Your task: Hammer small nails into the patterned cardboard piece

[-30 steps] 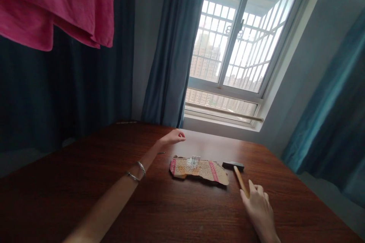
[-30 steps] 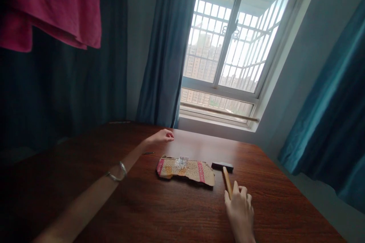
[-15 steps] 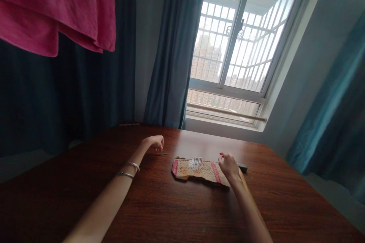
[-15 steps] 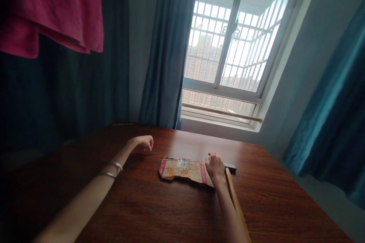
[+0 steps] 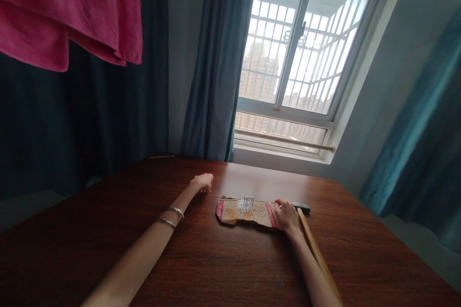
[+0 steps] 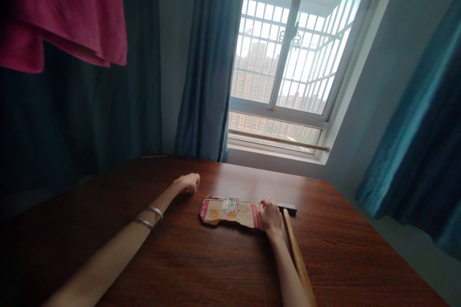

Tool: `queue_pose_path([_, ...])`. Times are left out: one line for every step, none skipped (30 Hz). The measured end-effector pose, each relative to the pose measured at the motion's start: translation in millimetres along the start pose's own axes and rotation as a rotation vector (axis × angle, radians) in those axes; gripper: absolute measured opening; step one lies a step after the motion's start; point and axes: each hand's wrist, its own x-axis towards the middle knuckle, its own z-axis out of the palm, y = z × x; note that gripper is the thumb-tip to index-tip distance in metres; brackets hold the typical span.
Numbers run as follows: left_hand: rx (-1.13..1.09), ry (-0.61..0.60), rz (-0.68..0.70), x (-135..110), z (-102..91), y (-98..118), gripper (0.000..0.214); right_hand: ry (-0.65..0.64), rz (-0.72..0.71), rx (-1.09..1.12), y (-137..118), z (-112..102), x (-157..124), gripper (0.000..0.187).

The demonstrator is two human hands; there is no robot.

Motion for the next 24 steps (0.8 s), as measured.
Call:
queue_pose_path([0.019, 0.015, 0.000, -0.6, 0.8, -0.1, 0.015, -0.004, 0.005, 0.000, -0.3, 1.2, -0.5, 0.029])
queue_pose_path([0.040, 0.030, 0.012, -1.0, 1.4, -0.2, 0.016, -0.008, 0.008, 0.001, -0.5, 2.1, -1.2, 0.029])
queue_pose_path([0.060, 0.043, 0.034, -1.1, 1.9, -0.2, 0.017, -0.009, 0.007, 0.004, -0.6, 2.6, -1.8, 0.029])
queue_pose_path([0.078, 0.053, 0.060, -1.0, 2.2, -0.1, 0.017, -0.007, 0.004, 0.007, -0.7, 2.8, -2.4, 0.029])
queue_pose_path([0.095, 0.065, 0.082, -0.5, 2.5, 0.0, 0.018, -0.002, 0.000, 0.011, -0.8, 2.8, -3.0, 0.029])
queue_pose_path([0.109, 0.070, 0.101, 0.2, 2.7, 0.1, 0.019, 0.003, -0.003, 0.015, -0.8, 2.5, -3.5, 0.029])
queue_pose_path([0.120, 0.072, 0.114, 1.1, 3.0, 0.2, 0.020, 0.006, -0.002, 0.017, -0.8, 2.3, -3.9, 0.029])
queue_pose_path([0.128, 0.070, 0.120, 2.0, 3.4, 0.4, 0.021, 0.005, 0.003, 0.017, -0.8, 2.0, -4.1, 0.030])
queue_pose_path([0.136, 0.067, 0.128, 2.9, 3.7, 0.6, 0.021, 0.001, 0.008, 0.015, -0.8, 1.8, -4.2, 0.030])
queue_pose_path([0.143, 0.060, 0.140, 3.8, 4.1, 0.7, 0.021, -0.003, 0.014, 0.011, -0.8, 1.7, -4.3, 0.030])
queue_pose_path([0.147, 0.055, 0.153, 4.4, 4.5, 0.9, 0.022, -0.007, 0.020, 0.007, -0.8, 1.7, -4.2, 0.030])
queue_pose_path([0.150, 0.049, 0.164, 4.9, 4.8, 1.0, 0.022, -0.010, 0.025, 0.002, -0.8, 1.7, -4.0, 0.030])
queue_pose_path([0.151, 0.044, 0.172, 5.2, 5.1, 1.1, 0.022, -0.013, 0.028, -0.002, -0.8, 1.7, -3.8, 0.031])
queue_pose_path([0.150, 0.040, 0.176, 5.4, 5.3, 1.2, 0.023, -0.016, 0.030, -0.005, -0.8, 1.6, -3.6, 0.031])
queue_pose_path([0.146, 0.039, 0.177, 5.7, 5.6, 1.2, 0.023, -0.020, 0.032, -0.006, -0.9, 1.5, -3.4, 0.031])
queue_pose_path([0.138, 0.041, 0.179, 6.0, 5.8, 1.0, 0.023, -0.023, 0.032, -0.005, -1.0, 1.4, -3.3, 0.031])
queue_pose_path([0.127, 0.044, 0.183, 6.5, 6.1, 0.6, 0.023, -0.027, 0.033, -0.002, -1.2, 1.2, -3.3, 0.031])
queue_pose_path([0.117, 0.046, 0.189, 7.1, 6.4, 0.1, 0.023, -0.030, 0.035, 0.001, -1.4, 1.0, -3.3, 0.031])
queue_pose_path([0.103, 0.051, 0.195, 8.0, 6.7, -0.6, 0.022, -0.033, 0.037, 0.004, -1.6, 0.7, -3.4, 0.031])
queue_pose_path([0.091, 0.059, 0.202, 8.9, 7.0, -1.3, 0.022, -0.035, 0.039, 0.008, -1.8, 0.3, -3.5, 0.031])
queue_pose_path([0.080, 0.066, 0.211, 9.9, 7.2, -1.8, 0.021, -0.036, 0.041, 0.013, -2.0, -0.1, -3.6, 0.030])
queue_pose_path([0.068, 0.079, 0.231, 11.0, 7.1, -2.0, 0.020, -0.034, 0.041, 0.020, -2.1, -0.7, -3.6, 0.030])
queue_pose_path([0.054, 0.091, 0.261, 11.9, 6.8, -1.6, 0.018, -0.027, 0.042, 0.028, -2.3, -1.4, -3.5, 0.030])
queue_pose_path([0.038, 0.103, 0.306, 12.8, 6.1, -0.5, 0.017, -0.018, 0.041, 0.041, -2.5, -2.3, -3.3, 0.030])
